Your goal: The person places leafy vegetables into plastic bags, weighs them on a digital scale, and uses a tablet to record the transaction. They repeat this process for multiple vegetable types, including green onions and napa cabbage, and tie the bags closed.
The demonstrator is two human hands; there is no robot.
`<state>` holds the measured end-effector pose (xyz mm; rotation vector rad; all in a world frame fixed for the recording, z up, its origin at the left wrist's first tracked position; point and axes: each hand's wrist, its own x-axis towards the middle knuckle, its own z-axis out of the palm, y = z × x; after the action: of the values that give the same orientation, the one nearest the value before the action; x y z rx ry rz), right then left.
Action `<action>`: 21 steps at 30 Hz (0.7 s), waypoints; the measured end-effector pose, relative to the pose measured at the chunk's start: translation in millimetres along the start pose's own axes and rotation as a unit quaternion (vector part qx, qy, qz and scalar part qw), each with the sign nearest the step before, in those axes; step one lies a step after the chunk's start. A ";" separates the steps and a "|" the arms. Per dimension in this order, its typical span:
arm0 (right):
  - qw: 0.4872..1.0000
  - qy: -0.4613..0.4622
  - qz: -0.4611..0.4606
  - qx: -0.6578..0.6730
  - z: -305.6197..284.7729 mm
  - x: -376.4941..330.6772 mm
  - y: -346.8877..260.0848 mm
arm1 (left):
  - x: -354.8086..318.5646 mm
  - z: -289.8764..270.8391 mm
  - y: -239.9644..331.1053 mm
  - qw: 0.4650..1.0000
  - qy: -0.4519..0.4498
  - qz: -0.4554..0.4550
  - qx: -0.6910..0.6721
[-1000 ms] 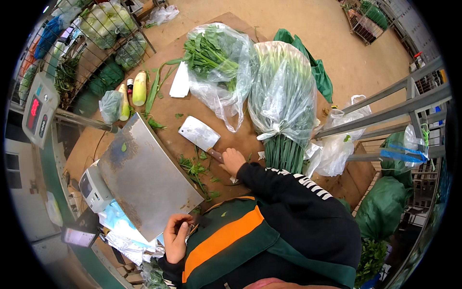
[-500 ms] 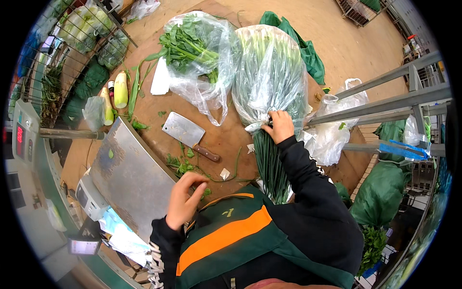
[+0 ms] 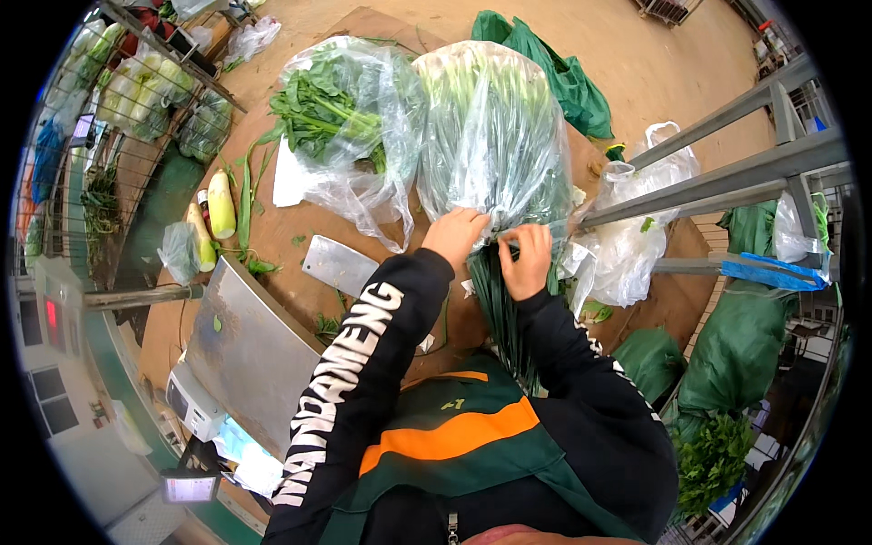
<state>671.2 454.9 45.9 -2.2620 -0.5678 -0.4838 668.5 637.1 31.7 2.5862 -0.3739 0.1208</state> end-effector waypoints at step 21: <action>0.990 -0.113 -0.047 0.067 26.1 1.0 7.0 | 12.8 9.3 -16.9 0.980 -0.010 -0.129 -0.149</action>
<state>680.2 470.0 25.4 -2.1823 -0.7997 -0.2275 685.8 643.2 17.6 2.3137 -0.0539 -0.0518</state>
